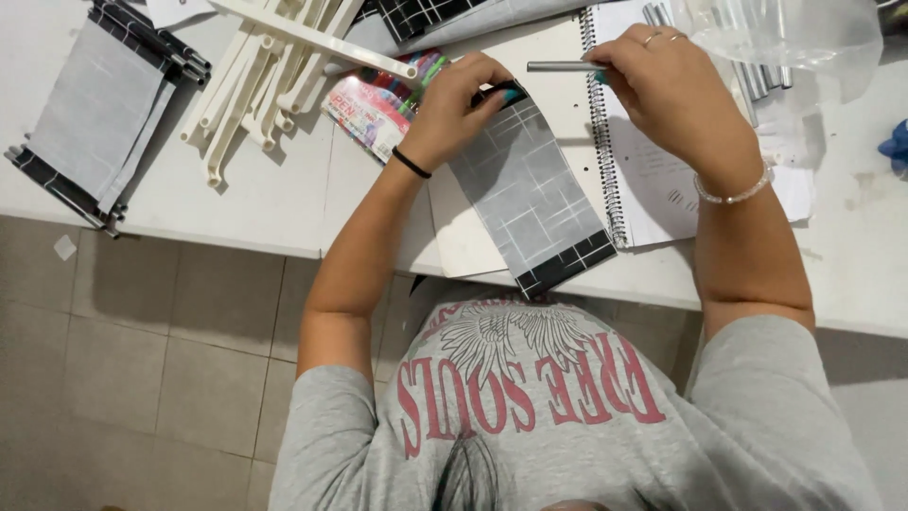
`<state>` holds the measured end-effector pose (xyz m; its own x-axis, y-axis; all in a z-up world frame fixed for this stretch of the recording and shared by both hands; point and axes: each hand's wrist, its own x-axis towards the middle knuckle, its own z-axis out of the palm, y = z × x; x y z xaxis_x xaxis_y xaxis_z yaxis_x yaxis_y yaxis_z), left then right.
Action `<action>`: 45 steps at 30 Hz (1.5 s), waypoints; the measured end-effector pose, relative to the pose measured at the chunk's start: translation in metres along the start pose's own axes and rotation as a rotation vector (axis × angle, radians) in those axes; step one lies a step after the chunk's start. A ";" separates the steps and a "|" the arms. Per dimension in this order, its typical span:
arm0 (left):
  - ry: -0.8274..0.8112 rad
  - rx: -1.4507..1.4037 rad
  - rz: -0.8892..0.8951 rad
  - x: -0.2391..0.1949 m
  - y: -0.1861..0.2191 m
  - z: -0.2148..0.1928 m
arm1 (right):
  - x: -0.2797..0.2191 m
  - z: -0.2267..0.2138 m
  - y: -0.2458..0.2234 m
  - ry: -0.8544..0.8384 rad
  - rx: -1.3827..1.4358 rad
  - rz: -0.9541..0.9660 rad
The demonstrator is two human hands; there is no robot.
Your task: Assembling a DIY modular storage organizer by connecting metal rods to plastic corner pieces and attaching decorative panels.
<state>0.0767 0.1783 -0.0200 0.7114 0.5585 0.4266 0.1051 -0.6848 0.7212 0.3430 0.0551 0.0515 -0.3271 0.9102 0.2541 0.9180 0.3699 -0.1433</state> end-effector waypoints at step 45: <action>0.161 0.082 0.214 -0.017 0.009 0.008 | 0.000 0.000 -0.020 0.174 -0.393 -0.208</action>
<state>0.0715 0.1584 -0.0251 0.6043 0.4600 0.6505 0.0248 -0.8269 0.5618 0.3245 0.0474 0.0547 -0.5016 0.7668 0.4005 0.8631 0.4121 0.2919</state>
